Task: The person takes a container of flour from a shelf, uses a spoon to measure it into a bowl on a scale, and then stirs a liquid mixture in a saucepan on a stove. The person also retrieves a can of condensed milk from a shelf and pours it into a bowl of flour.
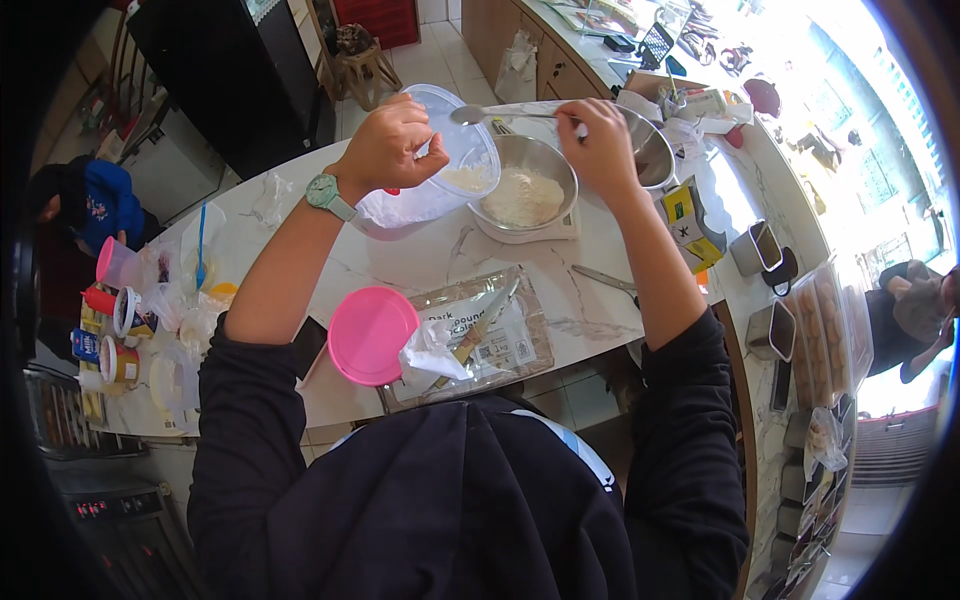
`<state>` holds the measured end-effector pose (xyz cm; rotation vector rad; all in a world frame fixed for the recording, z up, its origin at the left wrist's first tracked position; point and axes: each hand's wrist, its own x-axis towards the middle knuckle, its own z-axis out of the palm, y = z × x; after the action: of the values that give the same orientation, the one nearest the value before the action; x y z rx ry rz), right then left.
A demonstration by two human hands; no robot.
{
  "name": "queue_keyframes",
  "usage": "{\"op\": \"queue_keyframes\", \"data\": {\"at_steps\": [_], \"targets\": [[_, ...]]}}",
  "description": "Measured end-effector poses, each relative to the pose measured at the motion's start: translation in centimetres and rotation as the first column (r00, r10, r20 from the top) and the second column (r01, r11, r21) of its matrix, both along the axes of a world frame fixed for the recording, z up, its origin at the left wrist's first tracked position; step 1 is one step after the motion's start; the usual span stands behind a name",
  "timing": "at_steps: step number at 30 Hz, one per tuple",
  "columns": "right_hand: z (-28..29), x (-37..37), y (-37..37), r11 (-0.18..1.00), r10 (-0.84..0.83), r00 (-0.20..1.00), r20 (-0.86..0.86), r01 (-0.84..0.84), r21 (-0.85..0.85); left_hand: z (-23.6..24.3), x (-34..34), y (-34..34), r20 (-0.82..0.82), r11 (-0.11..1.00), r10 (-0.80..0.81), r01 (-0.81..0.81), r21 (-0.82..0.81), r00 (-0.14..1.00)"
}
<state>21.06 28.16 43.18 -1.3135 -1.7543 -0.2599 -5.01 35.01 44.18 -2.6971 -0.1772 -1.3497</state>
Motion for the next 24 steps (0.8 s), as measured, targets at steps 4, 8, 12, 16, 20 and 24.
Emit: {"op": "queue_keyframes", "data": {"at_steps": [4,8,12,16,20,24], "targets": [[-1.4,-2.7,0.6,0.987,0.117,0.954,0.275,-0.141,0.072,0.5,1.5,-0.2,0.013,0.996,-0.075,0.075,0.045,0.997],[-1.9,-4.8,0.3,0.862,0.222,0.958,0.179,-0.107,-0.495,0.7,2.3,-0.3,-0.007,0.992,-0.102,0.102,0.072,0.995],[-1.5,-3.3,0.9,0.623,0.117,0.975,-0.189,-0.22,-0.75,0.5,2.1,-0.2,-0.014,0.994,-0.08,0.081,0.076,0.997],[-0.1,-0.4,0.6,0.696,-0.017,0.983,-0.184,-0.121,-0.708,0.2,0.9,0.4,0.023,0.997,-0.025,0.023,0.076,0.999],[0.5,2.7,-0.5,0.769,-0.087,0.989,-0.12,-0.01,-0.639,0.1,-0.6,0.8,-0.006,0.999,0.013,-0.013,0.047,1.0],[-1.6,3.4,-2.0,0.942,-0.089,0.996,-0.008,0.081,-0.327,0.0,-1.7,0.9,-0.02,0.996,0.082,-0.081,0.026,0.996]]}}
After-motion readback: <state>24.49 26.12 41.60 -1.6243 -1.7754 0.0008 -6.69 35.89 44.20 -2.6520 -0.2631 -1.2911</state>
